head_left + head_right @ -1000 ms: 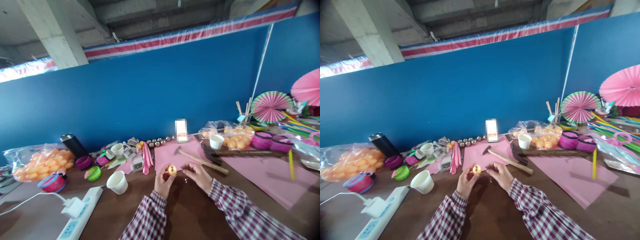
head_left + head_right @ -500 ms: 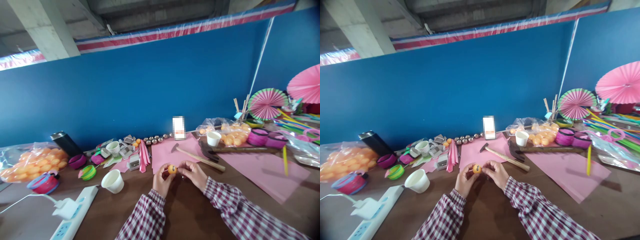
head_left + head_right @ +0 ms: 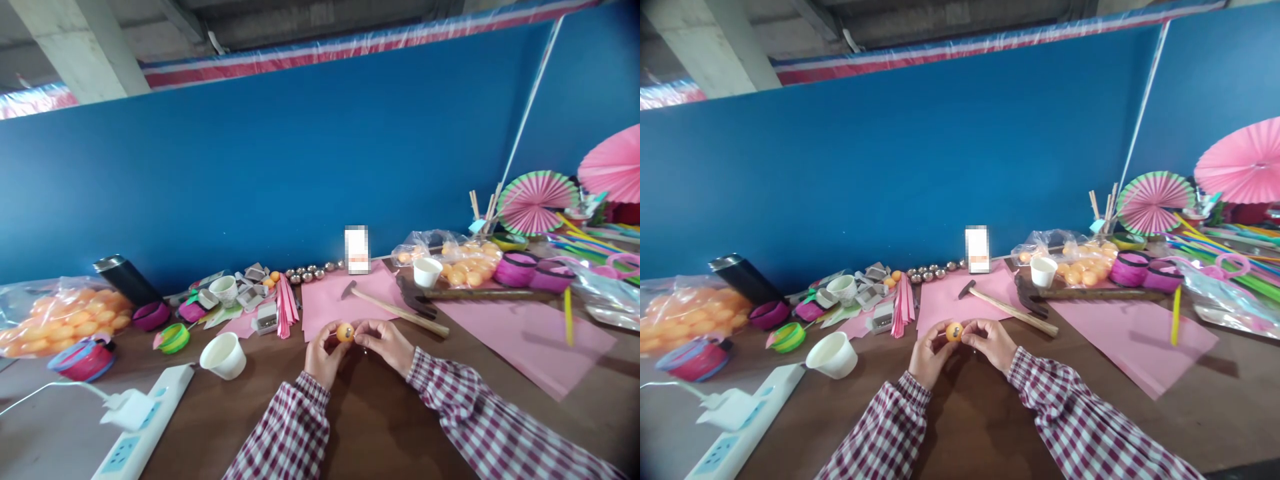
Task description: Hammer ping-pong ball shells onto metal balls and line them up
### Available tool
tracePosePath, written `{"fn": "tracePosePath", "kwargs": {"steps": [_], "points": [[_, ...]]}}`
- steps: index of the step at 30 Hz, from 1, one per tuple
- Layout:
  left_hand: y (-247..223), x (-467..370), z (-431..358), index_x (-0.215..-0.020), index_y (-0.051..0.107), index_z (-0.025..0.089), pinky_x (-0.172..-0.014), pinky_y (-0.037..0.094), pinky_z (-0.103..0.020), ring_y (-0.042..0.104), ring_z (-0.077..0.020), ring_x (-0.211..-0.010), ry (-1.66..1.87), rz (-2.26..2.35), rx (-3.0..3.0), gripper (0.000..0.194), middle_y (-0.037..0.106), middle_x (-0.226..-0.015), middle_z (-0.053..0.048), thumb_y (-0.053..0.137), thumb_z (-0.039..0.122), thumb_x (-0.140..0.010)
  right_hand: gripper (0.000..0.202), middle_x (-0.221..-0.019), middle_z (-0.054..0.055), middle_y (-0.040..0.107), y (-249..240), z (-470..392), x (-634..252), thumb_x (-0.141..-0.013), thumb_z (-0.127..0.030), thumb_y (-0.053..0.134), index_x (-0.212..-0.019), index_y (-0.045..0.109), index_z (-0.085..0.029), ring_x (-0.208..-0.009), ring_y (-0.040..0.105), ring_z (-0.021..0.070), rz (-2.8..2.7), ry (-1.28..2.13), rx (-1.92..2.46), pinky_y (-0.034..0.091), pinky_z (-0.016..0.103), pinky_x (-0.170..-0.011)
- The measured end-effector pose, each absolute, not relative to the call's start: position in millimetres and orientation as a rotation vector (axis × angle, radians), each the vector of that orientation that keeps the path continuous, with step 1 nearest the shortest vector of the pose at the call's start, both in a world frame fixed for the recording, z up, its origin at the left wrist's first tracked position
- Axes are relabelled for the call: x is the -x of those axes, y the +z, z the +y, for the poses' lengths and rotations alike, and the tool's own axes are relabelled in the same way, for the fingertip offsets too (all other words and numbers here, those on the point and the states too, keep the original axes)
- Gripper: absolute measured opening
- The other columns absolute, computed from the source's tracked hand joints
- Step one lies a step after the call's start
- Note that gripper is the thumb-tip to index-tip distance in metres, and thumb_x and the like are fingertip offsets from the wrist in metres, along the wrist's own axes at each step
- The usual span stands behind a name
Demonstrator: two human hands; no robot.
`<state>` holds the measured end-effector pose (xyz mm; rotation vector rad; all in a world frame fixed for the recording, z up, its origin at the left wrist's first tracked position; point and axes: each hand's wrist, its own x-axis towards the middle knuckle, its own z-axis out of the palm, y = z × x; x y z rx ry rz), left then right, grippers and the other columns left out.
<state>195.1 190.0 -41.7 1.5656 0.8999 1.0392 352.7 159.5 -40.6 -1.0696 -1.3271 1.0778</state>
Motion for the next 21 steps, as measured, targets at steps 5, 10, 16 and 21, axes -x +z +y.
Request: {"fn": "tracePosePath", "kwargs": {"steps": [5, 10, 16, 21], "points": [[-42.2, -194.7, 190.0, -0.102, 0.055, 0.014, -0.073, 0.050, -0.031, 0.060, -0.0185, -0.080, 1.049, 0.880, -1.592, 0.039, 0.063, -0.094, -0.008, 0.063, 0.024, -0.065, 0.021, -0.087, 0.005, 0.063, -42.9, 159.9, -353.8, -0.067, -0.035, 0.061, -0.069, 0.057, -0.015, -0.081, 0.055, 0.0163, -1.358, 1.072, 1.109, 0.043, 0.029, -0.074], [-42.4, -194.8, 190.3, -0.103, 0.055, 0.013, -0.073, 0.050, -0.031, 0.060, -0.0191, -0.081, 1.041, 0.885, -1.589, 0.041, 0.064, -0.093, -0.009, 0.064, 0.023, -0.064, 0.023, -0.081, 0.004, 0.063, -42.2, 159.2, -353.7, -0.067, -0.037, 0.061, -0.068, 0.057, -0.015, -0.075, 0.056, 0.0150, -1.366, 1.039, 1.158, 0.043, 0.028, -0.070], [-43.0, -195.5, 190.6, -0.104, 0.055, 0.012, -0.075, 0.050, -0.033, 0.061, -0.0194, -0.082, 1.049, 0.884, -1.584, 0.042, 0.064, -0.094, -0.009, 0.064, 0.023, -0.064, 0.023, -0.082, 0.004, 0.064, -43.4, 159.7, -354.2, -0.067, -0.037, 0.061, -0.069, 0.058, -0.014, -0.075, 0.056, 0.0152, -1.386, 1.019, 1.183, 0.043, 0.027, -0.069], [-43.6, -195.4, 191.0, -0.104, 0.056, 0.012, -0.076, 0.049, -0.034, 0.061, -0.0205, -0.083, 1.047, 0.907, -1.592, 0.042, 0.064, -0.095, -0.009, 0.064, 0.023, -0.063, 0.024, -0.080, 0.003, 0.064, -42.1, 159.3, -354.5, -0.067, -0.038, 0.060, -0.069, 0.058, -0.015, -0.074, 0.056, 0.0153, -1.399, 1.010, 1.189, 0.043, 0.027, -0.070]]}}
